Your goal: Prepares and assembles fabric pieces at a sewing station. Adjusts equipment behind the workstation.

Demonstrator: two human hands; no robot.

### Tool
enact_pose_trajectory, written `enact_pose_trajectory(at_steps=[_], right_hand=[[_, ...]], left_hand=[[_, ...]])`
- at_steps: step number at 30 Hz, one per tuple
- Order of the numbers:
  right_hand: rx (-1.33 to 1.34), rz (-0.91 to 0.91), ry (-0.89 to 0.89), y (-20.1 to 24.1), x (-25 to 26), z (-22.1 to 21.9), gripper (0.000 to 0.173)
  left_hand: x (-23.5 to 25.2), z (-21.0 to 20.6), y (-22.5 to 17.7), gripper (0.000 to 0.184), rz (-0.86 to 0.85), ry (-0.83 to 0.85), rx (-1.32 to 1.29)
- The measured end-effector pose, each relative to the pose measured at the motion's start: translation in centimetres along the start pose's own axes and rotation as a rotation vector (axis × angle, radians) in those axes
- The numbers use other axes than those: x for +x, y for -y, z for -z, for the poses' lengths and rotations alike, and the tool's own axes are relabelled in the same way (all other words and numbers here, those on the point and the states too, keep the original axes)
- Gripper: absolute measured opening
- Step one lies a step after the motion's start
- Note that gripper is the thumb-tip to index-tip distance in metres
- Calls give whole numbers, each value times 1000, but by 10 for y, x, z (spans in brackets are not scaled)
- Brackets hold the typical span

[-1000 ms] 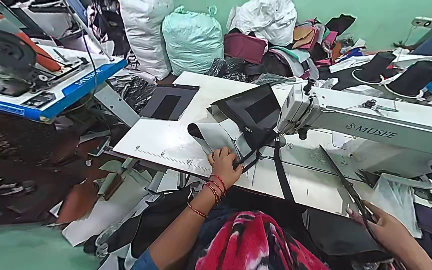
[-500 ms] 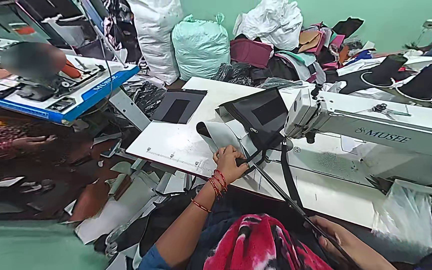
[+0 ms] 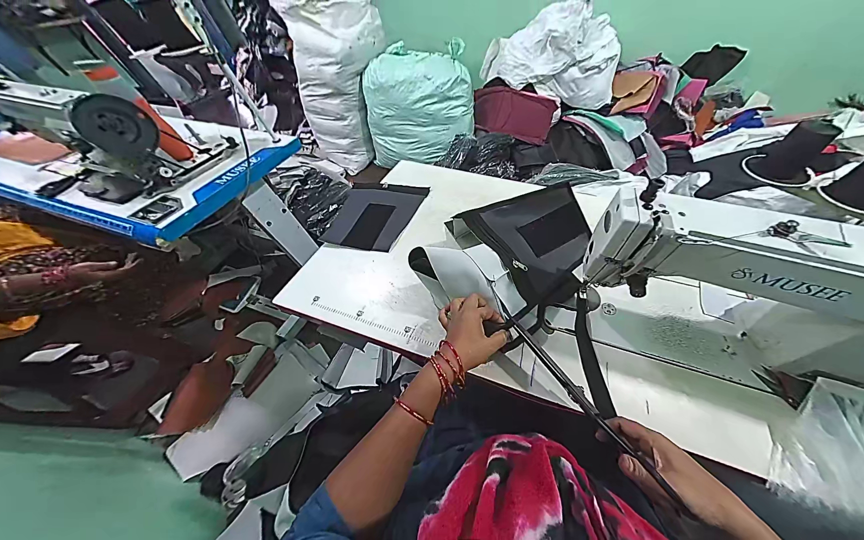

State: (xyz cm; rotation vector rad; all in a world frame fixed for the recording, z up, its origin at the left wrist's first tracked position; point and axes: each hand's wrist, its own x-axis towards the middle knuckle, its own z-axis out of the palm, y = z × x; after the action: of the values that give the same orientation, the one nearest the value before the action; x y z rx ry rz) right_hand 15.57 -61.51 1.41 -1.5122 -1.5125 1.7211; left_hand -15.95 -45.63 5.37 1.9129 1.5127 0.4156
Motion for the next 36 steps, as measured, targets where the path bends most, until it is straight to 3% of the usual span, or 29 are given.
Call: enact_pose_trajectory(at_steps=[18,30,36], right_hand=[[25,47,58,-9,6,-4,81],[22,65,12,-17,14,-19,65],[-35,113,-5,-21,10,-25,52]], left_hand=[[0,-3,3,31,-17,-36,-11],[-1,-7,6,30,-48,-58,2],[-2,2,7,38,-48,8,34]])
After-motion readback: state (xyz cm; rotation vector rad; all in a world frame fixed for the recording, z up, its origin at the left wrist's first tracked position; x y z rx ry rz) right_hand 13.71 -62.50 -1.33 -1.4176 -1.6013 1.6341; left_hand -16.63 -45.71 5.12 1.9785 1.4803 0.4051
